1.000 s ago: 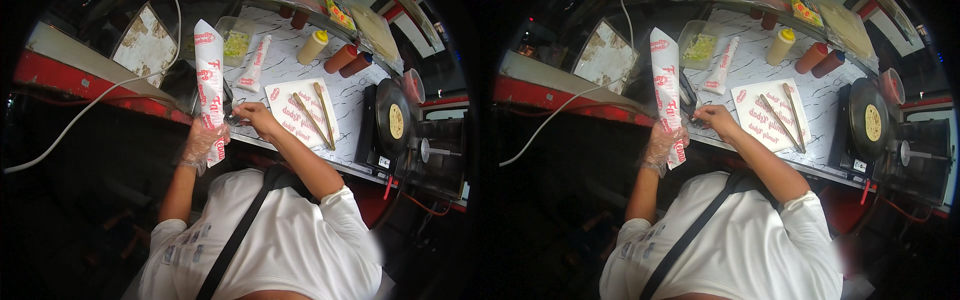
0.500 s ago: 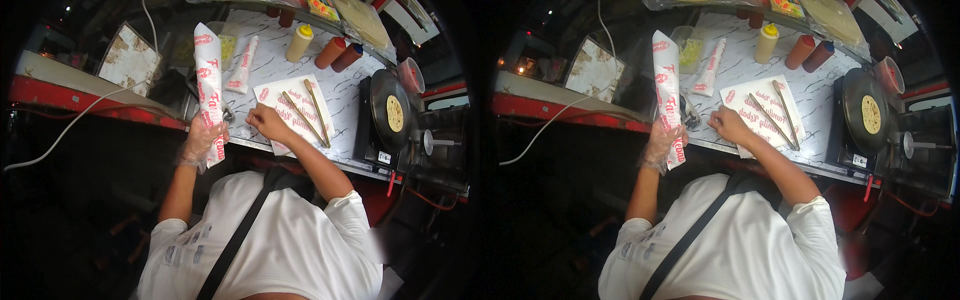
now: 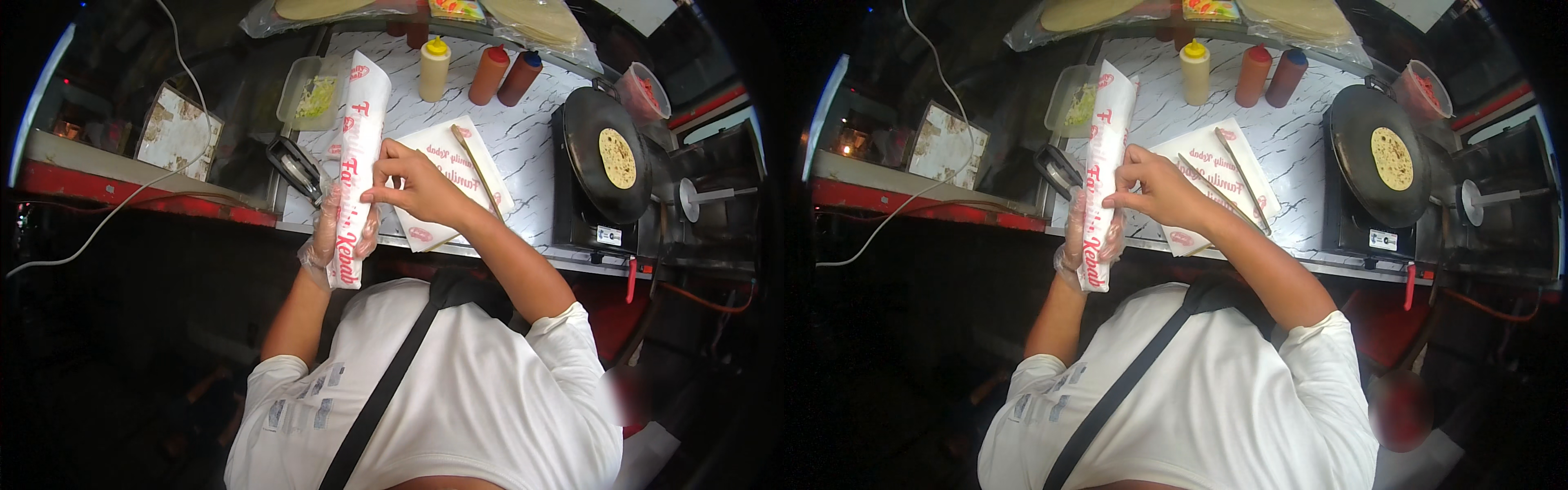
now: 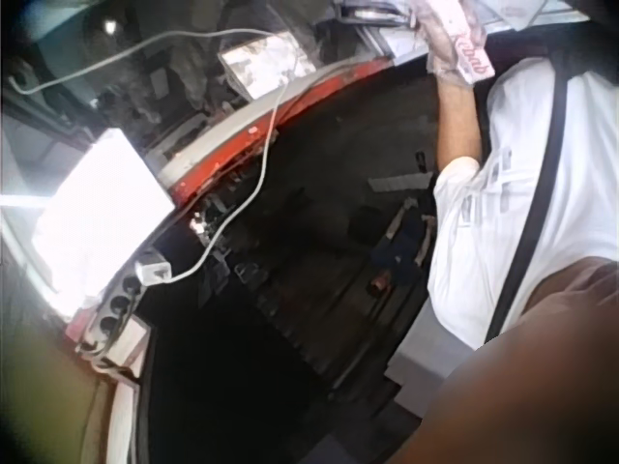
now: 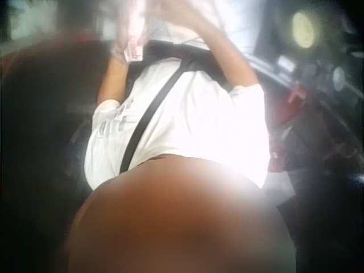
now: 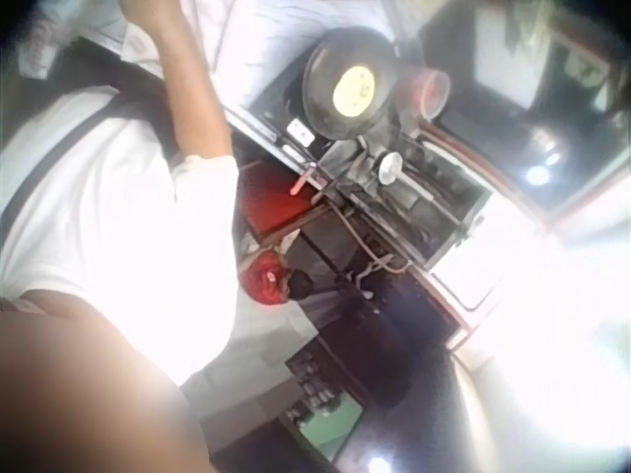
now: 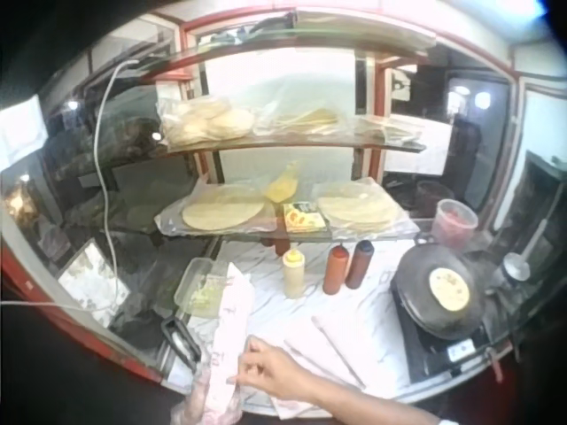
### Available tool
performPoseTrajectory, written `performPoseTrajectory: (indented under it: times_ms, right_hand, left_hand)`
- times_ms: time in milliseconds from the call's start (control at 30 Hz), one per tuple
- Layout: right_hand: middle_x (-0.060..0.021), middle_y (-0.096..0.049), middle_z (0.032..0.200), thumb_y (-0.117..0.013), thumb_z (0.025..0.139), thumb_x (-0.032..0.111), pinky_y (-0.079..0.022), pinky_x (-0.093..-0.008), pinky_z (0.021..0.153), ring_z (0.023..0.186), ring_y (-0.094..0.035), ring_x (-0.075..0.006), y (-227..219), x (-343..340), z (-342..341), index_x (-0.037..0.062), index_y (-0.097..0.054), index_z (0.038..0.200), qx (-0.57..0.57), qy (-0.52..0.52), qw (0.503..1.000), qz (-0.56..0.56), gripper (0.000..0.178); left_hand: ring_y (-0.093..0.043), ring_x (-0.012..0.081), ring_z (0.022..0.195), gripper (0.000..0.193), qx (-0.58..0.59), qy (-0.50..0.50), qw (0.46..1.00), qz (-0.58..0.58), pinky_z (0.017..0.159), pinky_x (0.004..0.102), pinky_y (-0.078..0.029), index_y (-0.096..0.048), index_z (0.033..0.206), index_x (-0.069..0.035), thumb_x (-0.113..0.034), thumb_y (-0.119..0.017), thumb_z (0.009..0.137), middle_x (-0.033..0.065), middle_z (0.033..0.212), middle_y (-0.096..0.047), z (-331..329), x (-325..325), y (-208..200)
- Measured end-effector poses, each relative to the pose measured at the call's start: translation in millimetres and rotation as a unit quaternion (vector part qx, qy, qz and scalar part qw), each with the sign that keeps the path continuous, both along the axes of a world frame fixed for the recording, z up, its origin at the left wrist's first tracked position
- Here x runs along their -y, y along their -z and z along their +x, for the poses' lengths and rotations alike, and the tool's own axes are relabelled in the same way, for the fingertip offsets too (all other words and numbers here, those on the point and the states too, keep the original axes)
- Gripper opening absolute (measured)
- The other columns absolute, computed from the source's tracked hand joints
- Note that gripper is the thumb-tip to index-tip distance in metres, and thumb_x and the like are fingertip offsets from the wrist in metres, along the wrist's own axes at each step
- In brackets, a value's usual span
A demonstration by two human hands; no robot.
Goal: The person folds a branded paper wrapper, places a cooked flatbread onto it, adds shredded vegetables and red toppings, then applies sauces from squeeze bottles. The person folds the wrapper around the food, places it into a plastic bag, and hands the bag to another person.
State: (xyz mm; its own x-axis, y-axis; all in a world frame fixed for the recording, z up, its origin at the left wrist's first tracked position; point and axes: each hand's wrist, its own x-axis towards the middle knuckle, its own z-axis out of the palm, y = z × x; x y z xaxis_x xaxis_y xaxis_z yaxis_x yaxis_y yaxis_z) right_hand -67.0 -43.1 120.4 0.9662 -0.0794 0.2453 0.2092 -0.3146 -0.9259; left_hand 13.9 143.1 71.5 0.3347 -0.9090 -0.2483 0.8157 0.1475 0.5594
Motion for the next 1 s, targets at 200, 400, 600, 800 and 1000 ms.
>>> performPoseTrajectory:
  times_ms: [200,400,600,800,1000]
  right_hand:
    - [-0.0078,-0.057,0.092,-0.085,0.077,0.025,-0.048,-0.0346,0.071,0.080,-0.058,-0.0254,24.6,27.7,-20.5,0.0033,-0.065,0.082,0.080,0.059,0.990,-0.098,0.029]
    - [-0.0028,-0.060,0.099,-0.079,0.083,0.015,-0.043,-0.0230,0.065,0.076,-0.052,-0.0034,6.4,37.8,-56.1,-0.0023,-0.058,0.120,-0.072,0.076,0.973,0.205,0.047]
    - [-0.0098,-0.064,0.096,-0.084,0.074,0.018,-0.050,-0.0287,0.064,0.071,-0.061,-0.0156,1.1,29.4,-49.6,-0.0010,-0.059,0.118,-0.002,0.172,0.985,0.031,0.054]
    - [-0.0112,-0.063,0.111,-0.078,0.076,0.003,-0.054,-0.0312,0.074,0.087,-0.065,-0.0232,36.7,29.2,-50.7,0.0064,-0.061,0.120,0.079,0.157,0.978,-0.108,0.047]
    - [-0.0106,-0.065,0.117,-0.076,0.076,0.002,-0.055,-0.0329,0.077,0.094,-0.066,-0.0250,55.8,16.9,-59.1,0.0091,-0.066,0.118,0.120,0.157,0.977,-0.085,0.044]
  left_hand:
    - [-0.045,0.0123,0.033,0.079,-0.098,0.143,0.970,-0.170,0.028,0.0214,-0.039,-0.050,0.110,-0.003,-0.077,-0.057,0.083,0.0080,0.061,-0.051,-19.5,16.2,7.5]
    - [-0.068,0.0209,0.065,0.039,0.217,0.058,0.974,0.044,0.055,0.0325,-0.056,-0.058,0.113,-0.001,-0.009,-0.077,0.081,0.0112,0.083,-0.067,-38.1,39.1,4.5]
    - [-0.071,0.0237,0.089,0.051,0.628,-0.094,0.768,0.085,0.077,0.0349,-0.057,-0.057,0.125,-0.002,-0.009,-0.081,0.080,0.0130,0.103,-0.071,-27.1,82.1,18.2]
    - [-0.067,0.0226,0.097,0.071,0.722,-0.054,0.682,0.103,0.083,0.0333,-0.054,-0.055,0.139,-0.006,-0.002,-0.082,0.073,0.0143,0.122,-0.064,4.9,53.6,-1.0]
    - [-0.070,0.0279,0.100,0.058,0.721,-0.107,0.685,0.015,0.084,0.0342,-0.056,-0.063,0.129,-0.004,0.001,-0.079,0.073,0.0153,0.116,-0.067,-5.9,35.5,-17.7]
